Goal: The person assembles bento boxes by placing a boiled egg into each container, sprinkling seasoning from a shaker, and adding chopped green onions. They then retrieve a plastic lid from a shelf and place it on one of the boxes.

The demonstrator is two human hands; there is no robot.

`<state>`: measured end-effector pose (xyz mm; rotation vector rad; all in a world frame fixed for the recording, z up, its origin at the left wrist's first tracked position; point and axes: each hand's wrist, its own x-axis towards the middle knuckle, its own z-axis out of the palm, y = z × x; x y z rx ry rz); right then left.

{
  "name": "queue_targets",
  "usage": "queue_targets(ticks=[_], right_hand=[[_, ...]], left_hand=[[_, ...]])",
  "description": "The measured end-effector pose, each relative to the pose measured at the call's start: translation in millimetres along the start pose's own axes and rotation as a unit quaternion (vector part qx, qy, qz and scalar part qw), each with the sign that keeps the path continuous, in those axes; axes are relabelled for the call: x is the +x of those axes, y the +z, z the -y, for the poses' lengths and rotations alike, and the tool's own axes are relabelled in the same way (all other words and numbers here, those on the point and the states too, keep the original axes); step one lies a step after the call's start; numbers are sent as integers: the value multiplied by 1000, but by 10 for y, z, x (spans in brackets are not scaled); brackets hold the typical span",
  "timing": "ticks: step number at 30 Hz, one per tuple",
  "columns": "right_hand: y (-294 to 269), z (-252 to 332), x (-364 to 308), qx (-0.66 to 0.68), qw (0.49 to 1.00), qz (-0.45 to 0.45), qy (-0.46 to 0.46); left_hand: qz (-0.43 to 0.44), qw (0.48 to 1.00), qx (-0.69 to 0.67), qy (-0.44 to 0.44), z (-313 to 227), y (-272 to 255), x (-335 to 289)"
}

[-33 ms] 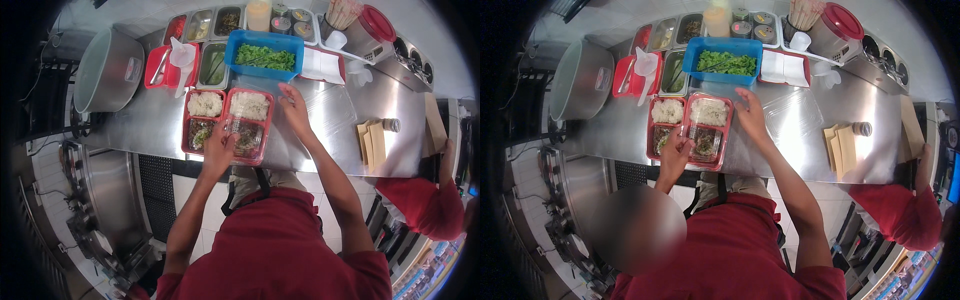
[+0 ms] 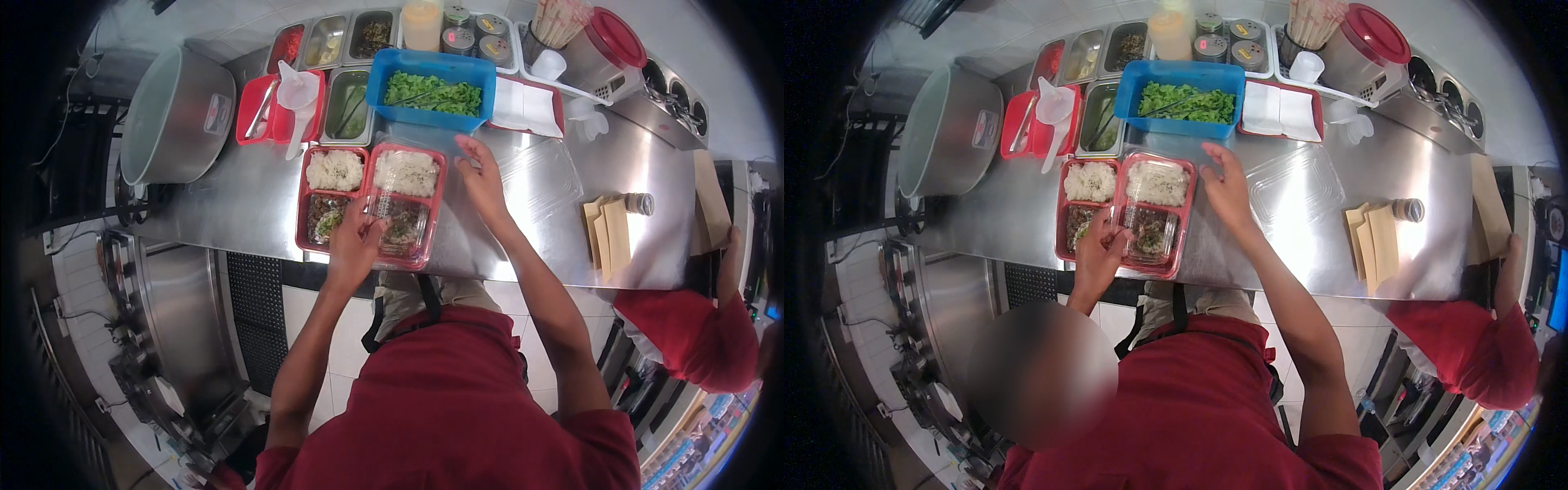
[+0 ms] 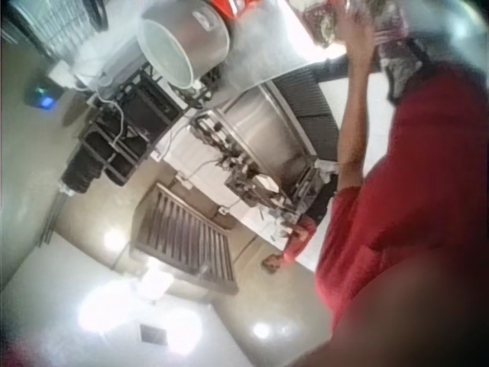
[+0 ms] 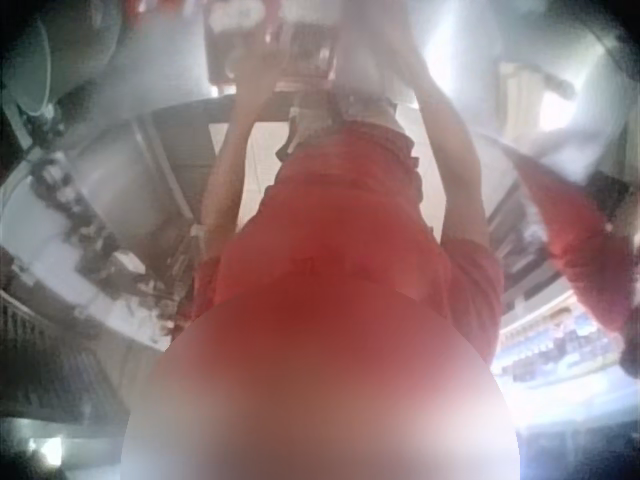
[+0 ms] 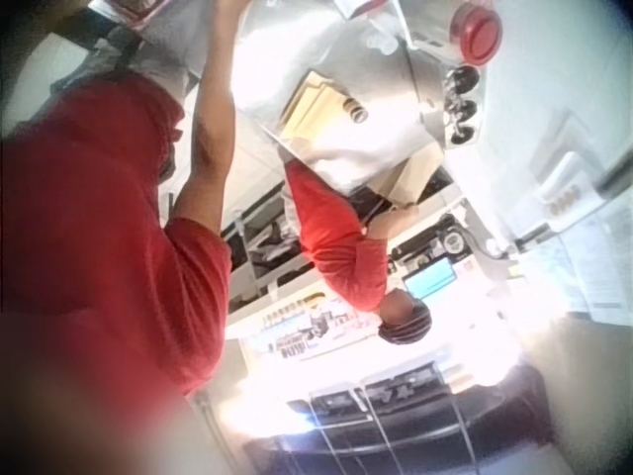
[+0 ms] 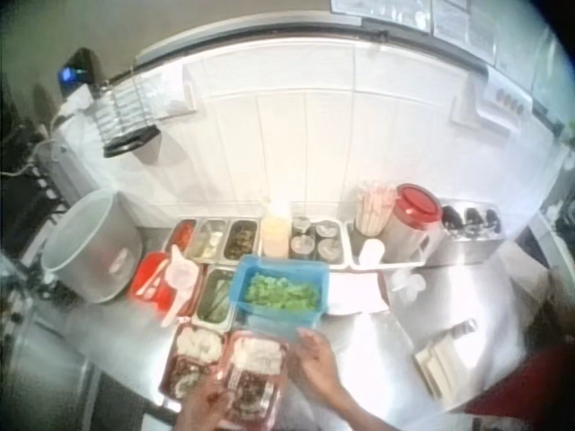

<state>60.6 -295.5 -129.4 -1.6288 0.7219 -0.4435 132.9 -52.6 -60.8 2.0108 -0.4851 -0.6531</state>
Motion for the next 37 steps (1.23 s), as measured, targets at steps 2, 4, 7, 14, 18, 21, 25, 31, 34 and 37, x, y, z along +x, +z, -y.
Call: queue_targets(ticks=[2,4,7,14,18,21,25,31,34,37], right_hand=[[-24,0,-36,-2,1000,-8,7],[-69,-18,-65,7,1000,-16,11],[-140,-79,-113,38,998,-5,44],[-58,-143,-452,119,961,99,231],[57,-154,-657,176,933,113,293],[97,-191,-779,215,913,147,315],[148,-215,-900,255,886,176,344],[153,-244,-932,308,873,169,339],[173,-325,-978,328,874,167,318],[225,-456,-1022,336,879,150,304]], left_hand=[[-3,1000,-7,-23,56,-46,-47],[-15,999,-42,-27,122,-65,-52],[-24,994,-103,-30,208,-74,-14],[-31,998,-37,-34,245,-180,121],[-11,996,-88,8,257,-173,129],[22,985,-169,-37,256,-130,95],[12,990,-137,-18,270,-104,80],[31,986,-157,-37,248,-297,137],[34,972,-219,-85,190,-303,130],[33,960,-258,-99,164,-284,158]])
